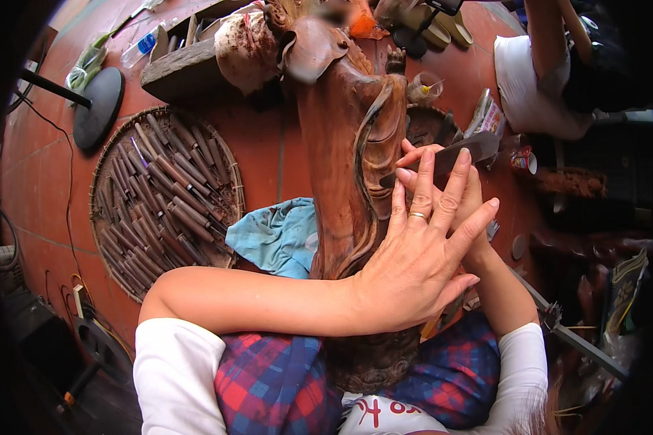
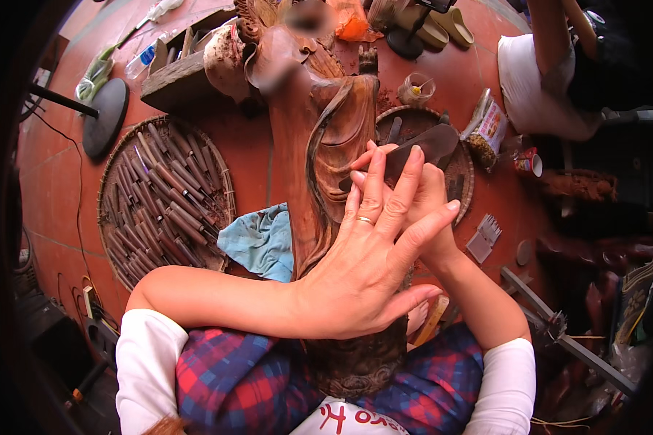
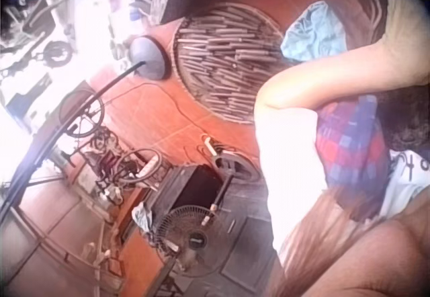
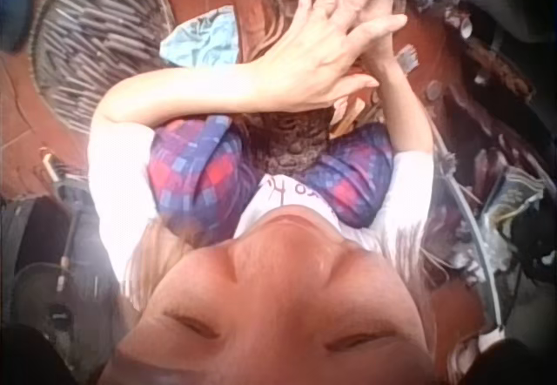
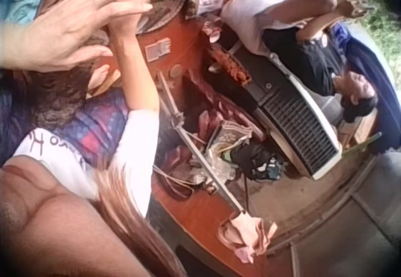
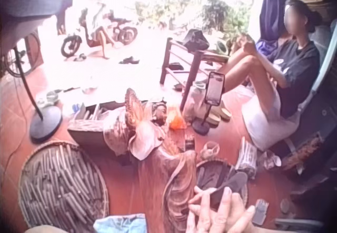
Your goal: The person sits on the floor and carves a large wooden sculpture using a chisel and a wooden mallet. They repeatedly strike the chisel to shape the wood, occasionally pause to wipe the surface with a cloth, and switch between different chisels to refine the details.
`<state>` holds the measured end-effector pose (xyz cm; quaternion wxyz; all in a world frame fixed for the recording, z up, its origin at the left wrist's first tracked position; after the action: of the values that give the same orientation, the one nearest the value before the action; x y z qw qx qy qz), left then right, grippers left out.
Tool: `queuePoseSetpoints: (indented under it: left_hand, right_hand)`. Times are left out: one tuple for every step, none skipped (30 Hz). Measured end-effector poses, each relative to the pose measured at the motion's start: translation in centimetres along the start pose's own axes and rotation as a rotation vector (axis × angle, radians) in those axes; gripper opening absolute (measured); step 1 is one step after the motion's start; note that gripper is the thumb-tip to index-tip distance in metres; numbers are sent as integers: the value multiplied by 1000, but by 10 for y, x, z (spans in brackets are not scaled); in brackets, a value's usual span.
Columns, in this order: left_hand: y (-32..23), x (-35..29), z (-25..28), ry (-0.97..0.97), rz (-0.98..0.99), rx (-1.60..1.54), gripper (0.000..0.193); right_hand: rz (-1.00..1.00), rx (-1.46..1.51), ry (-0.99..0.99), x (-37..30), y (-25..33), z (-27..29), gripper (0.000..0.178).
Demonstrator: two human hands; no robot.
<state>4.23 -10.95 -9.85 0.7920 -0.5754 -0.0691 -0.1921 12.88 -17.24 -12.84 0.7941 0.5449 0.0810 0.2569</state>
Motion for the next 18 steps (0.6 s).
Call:
queuePoseSetpoints:
  left_hand:
    - [0, -2, 2, 2, 13, 20, 83]
    - [1, -3, 2, -11, 6, 12, 83]
    - [4, -3, 1, -24, 0, 4, 82]
    - [7, -1, 3, -39, -12, 0, 82]
    - [11, 4, 2, -30, -7, 22, 83]
    - [11, 6, 1, -40, -6, 16, 82]
    - [12, 9, 0, -50, -5, 12, 81]
    - [13, 10, 1, -61, -4, 8, 80]
    - [9, 5, 2, -66, -15, 52, 84]
    - [9, 3, 3, -68, -5, 38, 83]
    - [9, 2, 3, -71, 6, 24, 83]
    - [10, 1, 3, -73, 17, 10, 83]
    - [12, 4, 2, -71, -9, 24, 83]
    - [13, 7, 2, -90, -18, 12, 83]
    - [13, 9, 1, -109, -27, 1, 83]
    - [12, 12, 1, -128, -30, -18, 82]
    - [12, 10, 2, -114, -15, -13, 83]
    - [10, 6, 3, -104, -17, -3, 84]
  right_hand:
    - [-38, -1, 7, -1, -1, -2, 13]
    - [-74, -3, 11, -1, -1, -4, 13]
    - [-119, 19, 34, 0, -5, -3, 15]
    - [-158, 41, 55, 2, -7, -1, 16]
    - [-155, 70, 54, 3, -9, 3, 19]
    - [-156, 100, 55, 3, -11, 7, 22]
    - [-244, 138, 65, 1, -15, 8, 23]
    - [-332, 176, 75, -2, -18, 8, 25]
    - [-314, 88, 112, 0, -16, 4, 26]
    - [-305, -2, 147, -1, -14, -1, 27]
    - [-296, -90, 182, -2, -15, -4, 27]
    - [-319, 13, 146, -3, -18, 0, 25]
    - [-323, 116, 103, 1, -17, 4, 23]
    - [-316, 154, 86, 2, -13, 4, 22]
    - [-306, 196, 69, 4, -10, 3, 22]
    - [-294, 169, 80, 2, -12, 3, 23]
    - [-282, 142, 91, 0, -14, 2, 24]
    - [-270, 115, 102, -1, -15, 2, 25]
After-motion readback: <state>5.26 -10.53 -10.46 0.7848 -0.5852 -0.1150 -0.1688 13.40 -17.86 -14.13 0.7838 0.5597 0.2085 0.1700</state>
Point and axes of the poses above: each hand's wrist, its own x-axis towards the middle knuckle, its own z-axis out of the back of the hand, y = z × x, the point moved 6 cm from there along x, towards the middle knuckle, and after that the axes turned 6 degrees about -x, right-handed, at the moved point
